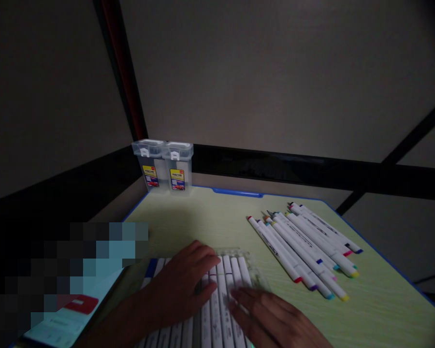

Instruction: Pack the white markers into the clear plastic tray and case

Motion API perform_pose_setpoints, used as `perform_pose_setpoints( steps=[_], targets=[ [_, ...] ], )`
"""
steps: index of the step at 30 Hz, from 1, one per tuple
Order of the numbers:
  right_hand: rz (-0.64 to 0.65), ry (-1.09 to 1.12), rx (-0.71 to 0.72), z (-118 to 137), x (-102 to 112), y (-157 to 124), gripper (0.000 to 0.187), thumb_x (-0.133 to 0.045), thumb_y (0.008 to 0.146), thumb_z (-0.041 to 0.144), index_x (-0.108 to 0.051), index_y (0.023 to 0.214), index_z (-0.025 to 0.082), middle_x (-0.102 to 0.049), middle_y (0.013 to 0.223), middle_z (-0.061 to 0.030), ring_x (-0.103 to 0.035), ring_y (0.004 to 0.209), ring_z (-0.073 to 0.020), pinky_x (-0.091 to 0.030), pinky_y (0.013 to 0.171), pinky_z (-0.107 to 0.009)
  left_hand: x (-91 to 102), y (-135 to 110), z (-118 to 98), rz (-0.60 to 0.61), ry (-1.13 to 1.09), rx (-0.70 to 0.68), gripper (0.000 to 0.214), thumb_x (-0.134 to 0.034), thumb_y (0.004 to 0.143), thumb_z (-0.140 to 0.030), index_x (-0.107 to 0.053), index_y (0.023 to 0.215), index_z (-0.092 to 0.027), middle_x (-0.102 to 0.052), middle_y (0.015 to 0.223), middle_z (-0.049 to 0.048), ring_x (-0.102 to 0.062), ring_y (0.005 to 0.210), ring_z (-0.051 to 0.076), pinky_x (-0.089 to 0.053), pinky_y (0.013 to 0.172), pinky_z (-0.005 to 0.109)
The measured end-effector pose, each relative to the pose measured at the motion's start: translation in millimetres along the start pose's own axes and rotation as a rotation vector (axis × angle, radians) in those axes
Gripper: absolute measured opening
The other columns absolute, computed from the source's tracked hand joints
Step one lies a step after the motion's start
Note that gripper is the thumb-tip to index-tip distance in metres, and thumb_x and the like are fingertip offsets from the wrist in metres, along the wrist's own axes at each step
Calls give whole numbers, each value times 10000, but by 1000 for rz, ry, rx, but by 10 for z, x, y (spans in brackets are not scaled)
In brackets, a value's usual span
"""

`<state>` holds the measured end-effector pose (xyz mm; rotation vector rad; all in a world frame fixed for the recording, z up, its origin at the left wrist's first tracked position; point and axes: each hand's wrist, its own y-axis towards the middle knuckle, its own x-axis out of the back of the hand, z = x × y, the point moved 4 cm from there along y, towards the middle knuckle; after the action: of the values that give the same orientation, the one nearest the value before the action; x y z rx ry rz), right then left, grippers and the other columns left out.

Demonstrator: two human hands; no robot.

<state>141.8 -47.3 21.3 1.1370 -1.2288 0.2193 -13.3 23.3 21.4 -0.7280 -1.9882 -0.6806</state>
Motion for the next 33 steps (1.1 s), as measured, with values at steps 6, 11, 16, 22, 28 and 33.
perform_pose_setpoints(
  steps=[6,11,16,22,28,33],
  targets=[
    [177,-88,179,-45,-6,-4,305,-350,910,127,-598,1087,114,-632,1110,-53,-595,1013,-154,-492,846,-216,-4,7,-10,31,11,0,234,-488,799,-138,-477,1025,-199,-509,1062,45,-432,993,207,-397,871,381],
    [222,-57,187,-23,26,-4,312,-354,902,108,-595,1100,105,-611,1129,-62,-577,1033,-160,-467,872,-208,1,9,-12,29,17,0,224,-478,811,-150,-477,1029,-201,-508,1056,47,-432,987,207,-402,860,374],
    [220,62,134,-42,41,-33,315,-389,904,135,-548,1175,123,-598,1149,-63,-533,1091,-145,-422,923,-193,8,23,-13,37,29,-10,219,-476,811,-152,-482,1025,-201,-514,1060,49,-435,992,209,-401,872,373],
    [238,92,61,-66,35,-79,395,-402,895,139,-431,1289,139,-546,1214,-76,-504,1126,-158,-437,913,-203,-2,17,-4,35,41,-14,227,-474,818,-161,-481,1041,-199,-509,1067,48,-437,993,208,-401,871,373],
    [254,3,-54,-98,2,-208,454,-440,859,162,-403,1311,132,-510,1249,-95,-485,1144,-201,-448,915,-248,5,14,-8,47,40,-2,222,-481,822,-172,-485,1042,-199,-506,1077,46,-432,1004,206,-396,883,374],
    [248,9,-76,-112,-50,-289,472,-449,821,117,-428,1293,108,-520,1239,-108,-487,1142,-213,-459,904,-252,9,15,-12,34,41,-22,243,-479,819,-167,-490,1061,-194,-516,1059,46,-441,989,205,-405,868,372]
  ],
)
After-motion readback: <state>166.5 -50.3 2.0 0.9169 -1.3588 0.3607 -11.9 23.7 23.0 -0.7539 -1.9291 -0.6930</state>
